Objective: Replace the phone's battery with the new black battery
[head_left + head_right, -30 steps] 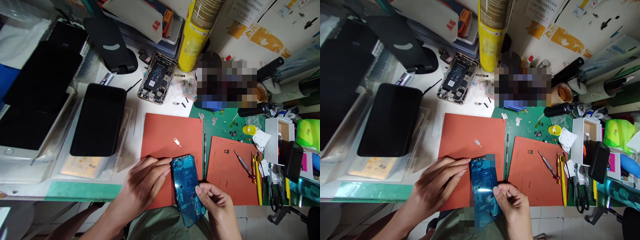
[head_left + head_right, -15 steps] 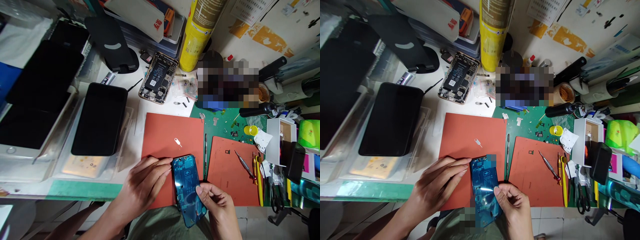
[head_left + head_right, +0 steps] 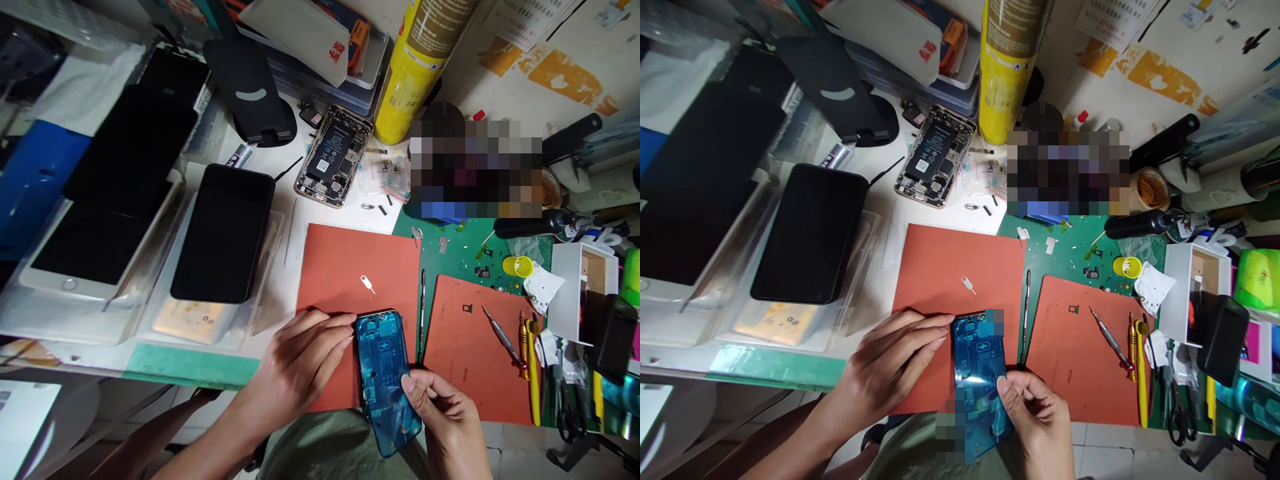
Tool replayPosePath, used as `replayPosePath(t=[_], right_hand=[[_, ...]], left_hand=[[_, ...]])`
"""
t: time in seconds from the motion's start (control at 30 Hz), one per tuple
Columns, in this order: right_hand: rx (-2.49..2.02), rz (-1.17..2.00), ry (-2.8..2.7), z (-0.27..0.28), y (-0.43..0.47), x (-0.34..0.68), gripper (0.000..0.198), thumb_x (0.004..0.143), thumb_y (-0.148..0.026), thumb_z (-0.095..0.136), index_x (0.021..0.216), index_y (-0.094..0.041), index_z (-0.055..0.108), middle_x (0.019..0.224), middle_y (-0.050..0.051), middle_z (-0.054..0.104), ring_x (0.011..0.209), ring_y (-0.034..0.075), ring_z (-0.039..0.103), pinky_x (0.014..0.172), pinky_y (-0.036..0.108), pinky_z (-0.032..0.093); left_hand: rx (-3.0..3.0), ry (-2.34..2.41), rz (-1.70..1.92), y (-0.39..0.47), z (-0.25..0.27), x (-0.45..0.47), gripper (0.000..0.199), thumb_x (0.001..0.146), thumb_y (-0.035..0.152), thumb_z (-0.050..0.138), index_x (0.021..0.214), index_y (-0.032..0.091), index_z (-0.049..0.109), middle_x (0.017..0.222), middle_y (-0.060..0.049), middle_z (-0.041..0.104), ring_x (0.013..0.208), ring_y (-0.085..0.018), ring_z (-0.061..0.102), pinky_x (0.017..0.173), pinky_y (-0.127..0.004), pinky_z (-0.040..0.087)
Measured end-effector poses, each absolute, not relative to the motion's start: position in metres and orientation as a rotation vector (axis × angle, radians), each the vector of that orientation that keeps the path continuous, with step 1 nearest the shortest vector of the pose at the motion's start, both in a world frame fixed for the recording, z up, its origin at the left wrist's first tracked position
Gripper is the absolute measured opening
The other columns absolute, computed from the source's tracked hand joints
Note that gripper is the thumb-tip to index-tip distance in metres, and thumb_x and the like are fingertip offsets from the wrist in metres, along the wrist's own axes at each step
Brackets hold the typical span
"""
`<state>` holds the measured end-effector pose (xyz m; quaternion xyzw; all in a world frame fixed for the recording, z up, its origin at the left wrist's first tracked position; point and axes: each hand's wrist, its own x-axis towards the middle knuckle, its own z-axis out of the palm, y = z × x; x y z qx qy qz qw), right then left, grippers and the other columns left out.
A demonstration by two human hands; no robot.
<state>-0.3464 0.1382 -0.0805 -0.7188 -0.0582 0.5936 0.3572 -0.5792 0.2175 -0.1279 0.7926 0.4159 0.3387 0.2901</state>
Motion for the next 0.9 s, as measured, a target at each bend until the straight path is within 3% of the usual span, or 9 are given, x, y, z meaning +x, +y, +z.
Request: replayPosePath(t=[0.9], right_hand=[[-1.840,1.543,-0.169,-0.0803,0.1393,-0.3482,0.039,0.077,-0.051,0.097,0.082,-0.016,0.082,0.068,0.004,0.068,0.063,0.015,0.058,0.058,0.025,0.050]], left_hand=[[2.113,1.113,0.903,0.2173,-0.1274,-0.5797,0.028,0.103,0.002,0.061,0.128,0.012,0.066,0.130,-0.013,0.077,0.110,-0.023,0.070,0.097,-0.042,0.055]])
